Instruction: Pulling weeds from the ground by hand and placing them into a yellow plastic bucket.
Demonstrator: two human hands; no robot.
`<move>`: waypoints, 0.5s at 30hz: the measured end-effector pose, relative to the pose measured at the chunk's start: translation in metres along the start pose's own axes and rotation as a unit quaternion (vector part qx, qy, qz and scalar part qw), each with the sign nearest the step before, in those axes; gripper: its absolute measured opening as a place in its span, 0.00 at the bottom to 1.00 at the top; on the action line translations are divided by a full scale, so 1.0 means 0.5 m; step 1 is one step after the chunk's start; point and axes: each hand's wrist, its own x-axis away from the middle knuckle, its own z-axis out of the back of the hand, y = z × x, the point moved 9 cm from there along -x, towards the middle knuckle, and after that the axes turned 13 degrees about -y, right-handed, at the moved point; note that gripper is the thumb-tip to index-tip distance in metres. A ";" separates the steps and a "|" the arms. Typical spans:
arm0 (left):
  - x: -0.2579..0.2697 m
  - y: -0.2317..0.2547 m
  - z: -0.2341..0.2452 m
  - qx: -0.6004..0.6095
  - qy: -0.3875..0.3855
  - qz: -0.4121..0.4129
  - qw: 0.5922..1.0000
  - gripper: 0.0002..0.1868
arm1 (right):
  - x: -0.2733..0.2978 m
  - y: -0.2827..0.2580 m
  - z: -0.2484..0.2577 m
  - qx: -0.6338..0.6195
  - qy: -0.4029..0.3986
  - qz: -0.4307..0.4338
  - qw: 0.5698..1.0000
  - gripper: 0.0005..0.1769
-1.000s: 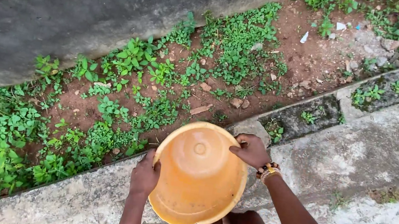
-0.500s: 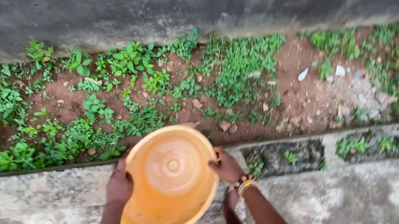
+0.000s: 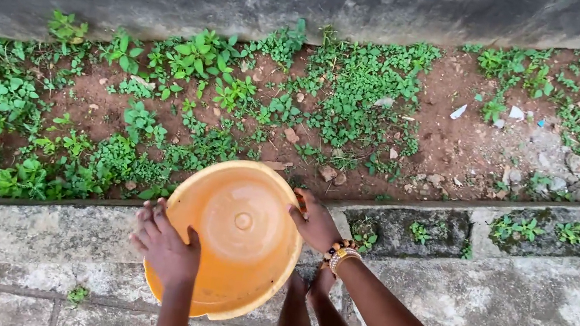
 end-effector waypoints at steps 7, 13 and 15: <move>0.027 0.216 0.001 0.166 -0.036 -0.175 0.970 0.31 | -0.002 -0.012 -0.001 -0.057 0.044 -0.006 0.997 0.29; 0.038 0.315 -0.036 0.283 -0.130 -0.203 0.928 0.28 | 0.010 -0.018 0.013 -0.127 0.068 -0.023 0.989 0.26; 0.037 0.319 -0.050 0.316 -0.143 -0.198 0.917 0.26 | 0.019 -0.012 0.018 -0.162 0.093 -0.015 0.982 0.24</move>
